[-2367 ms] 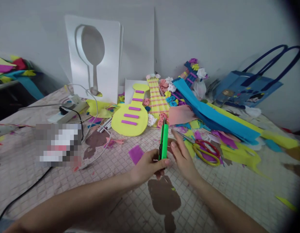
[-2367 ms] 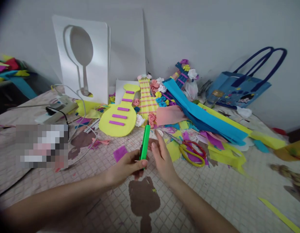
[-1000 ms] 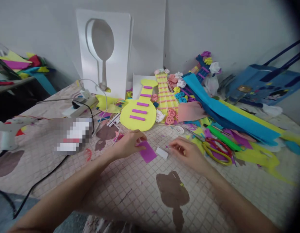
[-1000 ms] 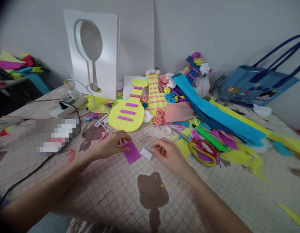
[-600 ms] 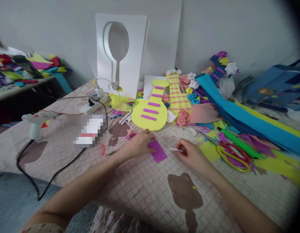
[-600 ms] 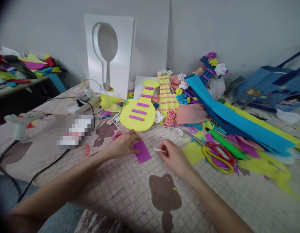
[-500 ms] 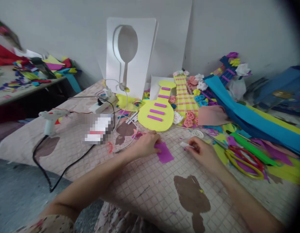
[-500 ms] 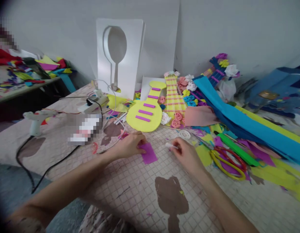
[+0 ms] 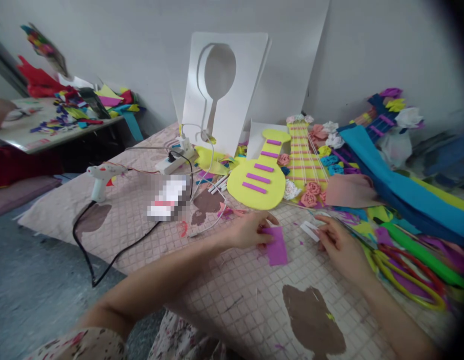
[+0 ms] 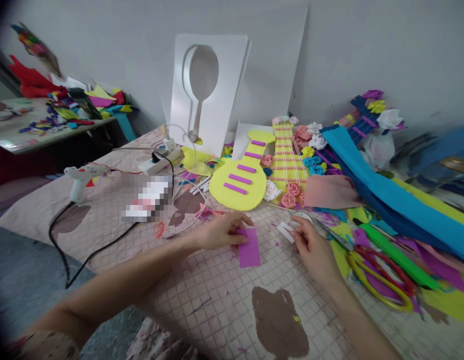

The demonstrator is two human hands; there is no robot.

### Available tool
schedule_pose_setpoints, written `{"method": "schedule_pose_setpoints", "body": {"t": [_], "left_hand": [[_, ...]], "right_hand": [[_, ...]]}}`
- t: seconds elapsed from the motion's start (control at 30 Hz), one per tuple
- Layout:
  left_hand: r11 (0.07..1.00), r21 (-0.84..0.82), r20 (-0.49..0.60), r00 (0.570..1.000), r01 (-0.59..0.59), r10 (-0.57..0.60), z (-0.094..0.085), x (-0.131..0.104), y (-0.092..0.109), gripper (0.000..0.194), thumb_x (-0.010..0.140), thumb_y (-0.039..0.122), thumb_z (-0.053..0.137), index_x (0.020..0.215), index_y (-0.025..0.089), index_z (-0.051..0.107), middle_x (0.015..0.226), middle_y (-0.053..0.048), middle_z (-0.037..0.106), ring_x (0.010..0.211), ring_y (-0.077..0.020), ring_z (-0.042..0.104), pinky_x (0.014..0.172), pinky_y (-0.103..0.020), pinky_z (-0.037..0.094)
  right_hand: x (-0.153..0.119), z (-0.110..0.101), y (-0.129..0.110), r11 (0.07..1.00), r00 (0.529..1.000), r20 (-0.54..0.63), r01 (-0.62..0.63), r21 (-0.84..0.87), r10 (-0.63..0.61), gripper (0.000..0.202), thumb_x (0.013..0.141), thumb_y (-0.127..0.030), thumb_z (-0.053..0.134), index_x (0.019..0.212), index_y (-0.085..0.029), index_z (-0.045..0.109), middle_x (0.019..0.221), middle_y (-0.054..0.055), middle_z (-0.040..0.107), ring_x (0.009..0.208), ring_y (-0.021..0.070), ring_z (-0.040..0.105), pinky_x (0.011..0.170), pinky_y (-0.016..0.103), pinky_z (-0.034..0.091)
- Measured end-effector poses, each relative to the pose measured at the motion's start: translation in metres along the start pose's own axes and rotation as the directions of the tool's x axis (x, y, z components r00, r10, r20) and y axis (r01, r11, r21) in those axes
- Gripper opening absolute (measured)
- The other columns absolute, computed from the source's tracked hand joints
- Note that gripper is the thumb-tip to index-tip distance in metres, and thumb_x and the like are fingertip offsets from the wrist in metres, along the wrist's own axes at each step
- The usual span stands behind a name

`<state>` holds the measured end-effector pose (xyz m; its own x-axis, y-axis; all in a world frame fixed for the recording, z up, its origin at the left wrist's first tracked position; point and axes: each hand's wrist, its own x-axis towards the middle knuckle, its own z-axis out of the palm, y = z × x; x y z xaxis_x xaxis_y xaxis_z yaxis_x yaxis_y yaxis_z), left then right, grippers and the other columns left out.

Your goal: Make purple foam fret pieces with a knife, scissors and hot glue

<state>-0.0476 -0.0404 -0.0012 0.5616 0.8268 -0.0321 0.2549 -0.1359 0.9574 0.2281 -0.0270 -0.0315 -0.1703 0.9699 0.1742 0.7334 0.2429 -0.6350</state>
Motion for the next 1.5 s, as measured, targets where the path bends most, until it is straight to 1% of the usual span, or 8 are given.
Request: {"method": "schedule_pose_setpoints", "body": {"t": [0.17, 0.33, 0.47, 0.7, 0.97, 1.13, 1.3, 1.5], "left_hand": [[0.904, 0.406, -0.19, 0.956, -0.13, 0.223, 0.007, 0.001, 0.001, 0.041, 0.071, 0.009, 0.058, 0.111, 0.015, 0.054, 0.106, -0.011, 0.06, 0.097, -0.0225, 0.056, 0.084, -0.036, 0.047], [0.861, 0.477, -0.197, 0.934, -0.175, 0.299, 0.01, 0.003, 0.001, 0.031, 0.078, 0.017, 0.056, 0.108, 0.014, 0.056, 0.11, -0.013, 0.059, 0.103, -0.0242, 0.054, 0.092, -0.037, 0.043], [0.859, 0.477, -0.218, 0.922, -0.185, 0.319, 0.013, 0.004, 0.002, 0.028, 0.08, 0.018, 0.054, 0.108, 0.016, 0.057, 0.111, -0.012, 0.059, 0.106, -0.024, 0.053, 0.093, -0.038, 0.042], [0.972, 0.176, -0.215, 0.958, -0.155, 0.191, 0.03, 0.011, 0.011, 0.037, 0.081, 0.035, 0.06, 0.111, 0.015, 0.054, 0.095, -0.008, 0.064, 0.081, -0.0163, 0.059, 0.074, -0.028, 0.047], [0.978, -0.175, -0.234, 0.97, -0.112, 0.069, 0.031, 0.026, -0.004, 0.032, 0.075, 0.042, 0.065, 0.08, 0.012, 0.054, 0.064, 0.001, 0.054, 0.054, -0.0075, 0.049, 0.05, -0.019, 0.038], [0.978, 0.21, -0.307, 0.949, -0.006, 0.072, 0.009, 0.023, -0.001, 0.019, 0.081, 0.032, 0.058, 0.082, 0.013, 0.058, 0.062, 0.001, 0.056, 0.054, -0.0089, 0.05, 0.051, -0.021, 0.038], [0.661, 0.741, -0.35, 0.907, 0.115, 0.234, -0.004, 0.015, 0.007, 0.019, 0.082, 0.016, 0.053, 0.1, 0.016, 0.061, 0.103, -0.01, 0.061, 0.092, -0.0218, 0.056, 0.073, -0.033, 0.046], [0.684, 0.728, -0.205, 0.933, -0.056, 0.295, 0.001, 0.009, 0.006, 0.016, 0.083, 0.018, 0.055, 0.097, 0.016, 0.061, 0.098, -0.007, 0.063, 0.093, -0.0206, 0.056, 0.082, -0.034, 0.047]], "right_hand": [[0.001, -0.005, 0.001, 0.993, 0.999, -0.033, 0.005, -0.116, -0.008, 0.025, 0.085, -0.037, 0.046, 0.1, -0.023, 0.058, 0.076, 0.003, 0.063, 0.063, 0.02, 0.061, 0.061, 0.034, 0.048], [-0.002, -0.007, -0.011, 0.99, 0.998, -0.041, 0.041, -0.137, -0.047, 0.023, 0.083, -0.042, 0.05, 0.083, -0.022, 0.059, 0.071, 0.003, 0.062, 0.064, 0.0199, 0.058, 0.061, 0.032, 0.045], [-0.005, -0.005, -0.025, 1.0, 1.0, 0.013, 0.028, 0.013, -0.029, 0.034, 0.086, -0.041, 0.047, 0.115, -0.024, 0.054, 0.064, 0.0, 0.059, 0.055, 0.0183, 0.054, 0.055, 0.031, 0.044], [-0.013, 0.003, -0.053, 0.962, 0.992, 0.123, -0.018, 0.271, -0.017, 0.021, 0.087, -0.041, 0.049, 0.097, -0.023, 0.052, 0.066, -0.001, 0.058, 0.051, 0.0133, 0.052, 0.051, 0.026, 0.041], [-0.018, 0.003, -0.059, 0.977, 0.998, 0.065, 0.006, 0.215, -0.02, 0.02, 0.088, -0.035, 0.05, 0.105, -0.023, 0.052, 0.063, -0.003, 0.057, 0.055, 0.0134, 0.056, 0.057, 0.026, 0.045], [-0.01, -0.004, -0.05, 0.988, 0.984, -0.088, 0.153, -0.018, -0.154, 0.014, 0.087, -0.031, 0.05, 0.092, -0.021, 0.059, 0.082, 0.004, 0.06, 0.069, 0.0169, 0.057, 0.063, 0.029, 0.046], [0.001, -0.001, -0.026, 0.962, 0.967, -0.106, 0.21, -0.176, -0.23, 0.024, 0.085, -0.02, 0.048, 0.107, -0.021, 0.057, 0.091, 0.006, 0.058, 0.076, 0.0197, 0.057, 0.073, 0.034, 0.047], [-0.003, -0.001, -0.028, 0.963, 0.966, -0.128, 0.201, -0.18, -0.226, 0.021, 0.085, -0.022, 0.051, 0.105, -0.022, 0.055, 0.1, 0.007, 0.056, 0.063, 0.0151, 0.053, 0.067, 0.033, 0.047]]}}
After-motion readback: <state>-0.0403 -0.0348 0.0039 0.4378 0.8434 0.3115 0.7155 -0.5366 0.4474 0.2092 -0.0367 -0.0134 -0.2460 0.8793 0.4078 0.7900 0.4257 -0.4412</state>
